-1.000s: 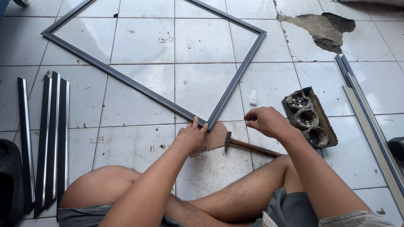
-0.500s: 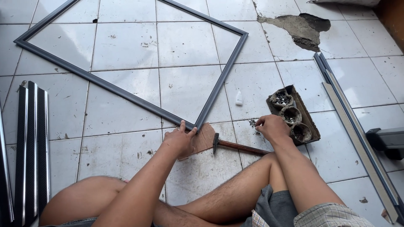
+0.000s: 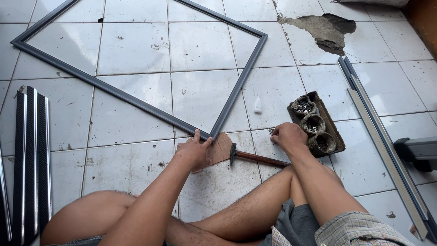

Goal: Assembling a metal frame by joining the corners using a hammer and a punch tool on a tiled floor.

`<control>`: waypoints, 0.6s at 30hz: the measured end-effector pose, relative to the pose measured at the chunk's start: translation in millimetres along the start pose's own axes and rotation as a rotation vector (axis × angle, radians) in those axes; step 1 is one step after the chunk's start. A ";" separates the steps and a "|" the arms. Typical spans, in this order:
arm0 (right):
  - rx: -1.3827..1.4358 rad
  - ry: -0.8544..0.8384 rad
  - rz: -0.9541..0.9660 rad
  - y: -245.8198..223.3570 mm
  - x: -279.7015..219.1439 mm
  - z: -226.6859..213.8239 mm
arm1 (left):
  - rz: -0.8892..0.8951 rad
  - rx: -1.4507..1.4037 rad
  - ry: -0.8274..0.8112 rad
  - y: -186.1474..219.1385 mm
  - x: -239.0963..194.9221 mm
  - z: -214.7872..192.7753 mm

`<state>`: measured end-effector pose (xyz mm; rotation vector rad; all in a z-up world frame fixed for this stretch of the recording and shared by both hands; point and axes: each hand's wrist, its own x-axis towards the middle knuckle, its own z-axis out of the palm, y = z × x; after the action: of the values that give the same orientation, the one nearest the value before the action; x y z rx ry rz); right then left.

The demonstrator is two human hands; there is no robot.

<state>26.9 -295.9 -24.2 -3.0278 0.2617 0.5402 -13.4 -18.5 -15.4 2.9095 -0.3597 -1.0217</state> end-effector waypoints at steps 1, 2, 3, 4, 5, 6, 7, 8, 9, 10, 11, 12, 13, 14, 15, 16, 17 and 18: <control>0.001 -0.002 0.000 0.3 1.1 0.8 | -0.001 0.001 -0.002 0.4 -1.1 -0.5; 0.007 -0.001 -0.006 0.3 2.6 1.7 | 0.000 0.001 -0.004 0.6 -2.0 -1.2; 0.012 0.000 -0.011 0.3 4.1 2.4 | 0.001 0.001 -0.006 0.7 -2.9 -2.0; 0.014 -0.003 -0.015 0.1 2.9 1.5 | -0.003 0.001 -0.008 1.7 -5.8 -5.0; 0.031 0.015 -0.043 -0.1 1.7 0.6 | -0.001 0.002 -0.016 2.6 -8.7 -8.1; 0.047 0.033 -0.073 -0.4 0.5 0.0 | -0.001 0.001 -0.025 3.5 -11.9 -10.6; 0.048 0.030 -0.078 -3.1 -4.1 -4.2 | -0.006 0.000 -0.027 4.9 -11.9 -11.0; 0.193 0.024 -0.095 -6.8 -8.1 -8.3 | -0.009 0.002 -0.030 5.2 -11.7 -11.8; 0.338 0.017 -0.111 -10.7 -11.8 -12.5 | -0.013 0.005 -0.034 5.2 -11.3 -12.8; 0.340 0.013 -0.119 -18.2 -15.7 -18.1 | -0.022 0.004 -0.037 4.8 -13.4 -14.5; 0.406 -0.005 -0.135 -25.5 -19.5 -23.7 | -0.017 0.015 -0.047 4.5 -15.2 -16.2; 0.468 -0.019 -0.147 -30.5 -23.4 -30.0 | -0.006 0.026 -0.056 6.0 -15.8 -17.9; 0.468 -0.022 -0.150 -43.6 -31.0 -43.2 | -0.010 0.024 -0.057 5.1 -14.5 -18.0; 0.465 -0.052 -0.189 -55.6 -39.7 -56.2 | -0.009 0.032 -0.061 5.2 -13.6 -17.2; 0.462 -0.082 -0.229 -67.7 -48.4 -69.4 | -0.007 0.039 -0.065 5.4 -12.9 -16.4; 0.463 -0.086 -0.232 -77.0 -52.7 -74.8 | -0.011 0.038 -0.068 6.2 -12.4 -16.0; 0.494 -0.110 -0.307 -86.3 -57.1 -80.6 | -0.008 0.036 -0.067 7.0 -12.0 -15.8; 0.528 -0.130 -0.385 -96.4 -60.9 -86.9 | -0.006 0.038 -0.065 6.8 -11.3 -16.8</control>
<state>17.0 -198.7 80.8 -2.4319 -0.1616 0.5283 -12.9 -23.2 5.4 2.9174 -0.3772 -1.1253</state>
